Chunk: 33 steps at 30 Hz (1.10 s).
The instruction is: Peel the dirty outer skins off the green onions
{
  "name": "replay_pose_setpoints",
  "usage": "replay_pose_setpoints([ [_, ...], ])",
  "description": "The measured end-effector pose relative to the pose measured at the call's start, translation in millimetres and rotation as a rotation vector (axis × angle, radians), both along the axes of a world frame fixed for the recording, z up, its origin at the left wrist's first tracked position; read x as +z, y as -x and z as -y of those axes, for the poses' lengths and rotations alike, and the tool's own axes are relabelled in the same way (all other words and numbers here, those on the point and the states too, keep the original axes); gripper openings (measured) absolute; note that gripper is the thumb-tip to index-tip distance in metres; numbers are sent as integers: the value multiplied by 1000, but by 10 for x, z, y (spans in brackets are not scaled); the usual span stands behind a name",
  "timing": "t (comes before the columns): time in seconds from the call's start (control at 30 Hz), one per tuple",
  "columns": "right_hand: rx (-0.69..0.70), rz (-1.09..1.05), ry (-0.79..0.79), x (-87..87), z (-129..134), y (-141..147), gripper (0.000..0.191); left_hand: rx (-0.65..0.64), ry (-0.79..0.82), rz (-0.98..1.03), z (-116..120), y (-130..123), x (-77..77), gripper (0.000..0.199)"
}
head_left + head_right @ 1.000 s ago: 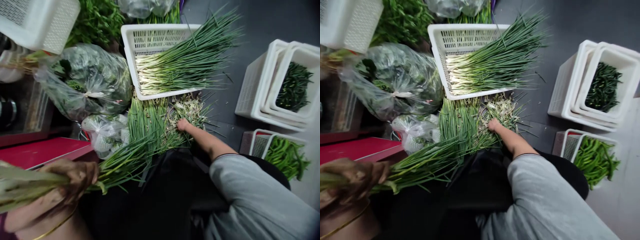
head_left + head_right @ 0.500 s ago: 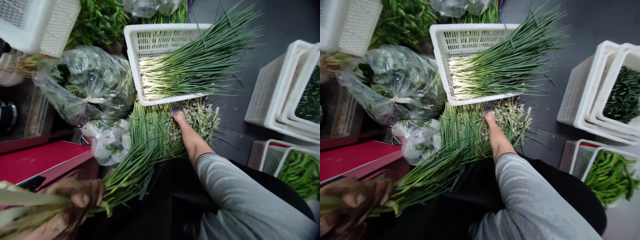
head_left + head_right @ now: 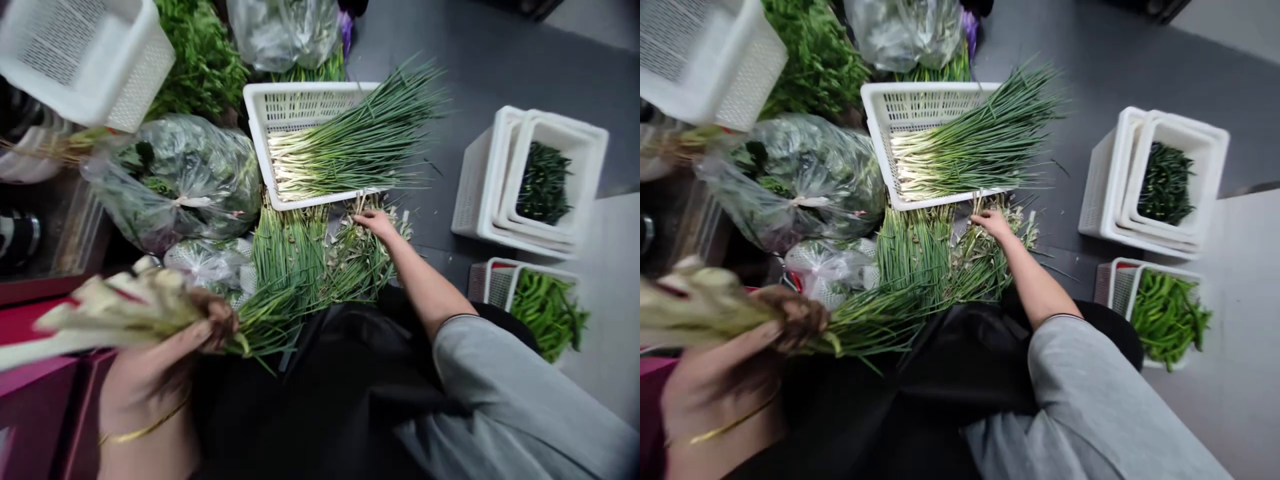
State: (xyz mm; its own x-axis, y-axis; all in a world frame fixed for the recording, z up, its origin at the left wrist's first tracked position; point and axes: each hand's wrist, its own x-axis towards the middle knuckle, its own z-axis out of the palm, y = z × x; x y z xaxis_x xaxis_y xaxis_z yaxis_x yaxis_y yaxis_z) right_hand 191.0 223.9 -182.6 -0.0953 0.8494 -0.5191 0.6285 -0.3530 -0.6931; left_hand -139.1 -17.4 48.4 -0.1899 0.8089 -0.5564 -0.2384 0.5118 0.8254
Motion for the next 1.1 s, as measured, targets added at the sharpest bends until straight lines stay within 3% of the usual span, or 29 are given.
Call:
replay_pose_setpoints([
  [0.07,-68,-277,-102,570,13,-143,22,6,-52,-17,-92,-127,-23,20],
  [0.13,-63,-406,-181,1059,98,-225,23,-18,-125,-18,-148,-246,-48,22],
  [0.2,42,-346,-215,1405,264,-250,22,-27,-181,-6,-168,-369,-75,24],
  [0.27,165,-258,-220,1600,498,-229,21,-21,-214,4,-169,-517,-106,25],
  [0.33,236,-265,-214,1695,767,-179,23,-16,-263,3,-170,-706,-137,26],
  [0.43,234,-464,-172,1787,1130,-82,34,-15,-337,-28,-194,-1049,-174,26],
  [0.57,91,-705,-96,1930,1398,52,42,-46,-330,-69,-249,-1477,-223,26],
  [0.67,4,-803,-76,1984,1480,124,46,-39,-306,-44,-273,-1657,-274,30],
  [0.87,47,-753,-174,1966,1428,40,40,-38,-282,36,-315,-1666,-307,35],
  [1.03,-138,-789,-250,2027,1239,-123,33,37,-248,97,-425,-1513,-279,33],
  [1.1,-81,-678,-323,2017,1253,-80,31,66,-230,111,-472,-1471,-304,34],
])
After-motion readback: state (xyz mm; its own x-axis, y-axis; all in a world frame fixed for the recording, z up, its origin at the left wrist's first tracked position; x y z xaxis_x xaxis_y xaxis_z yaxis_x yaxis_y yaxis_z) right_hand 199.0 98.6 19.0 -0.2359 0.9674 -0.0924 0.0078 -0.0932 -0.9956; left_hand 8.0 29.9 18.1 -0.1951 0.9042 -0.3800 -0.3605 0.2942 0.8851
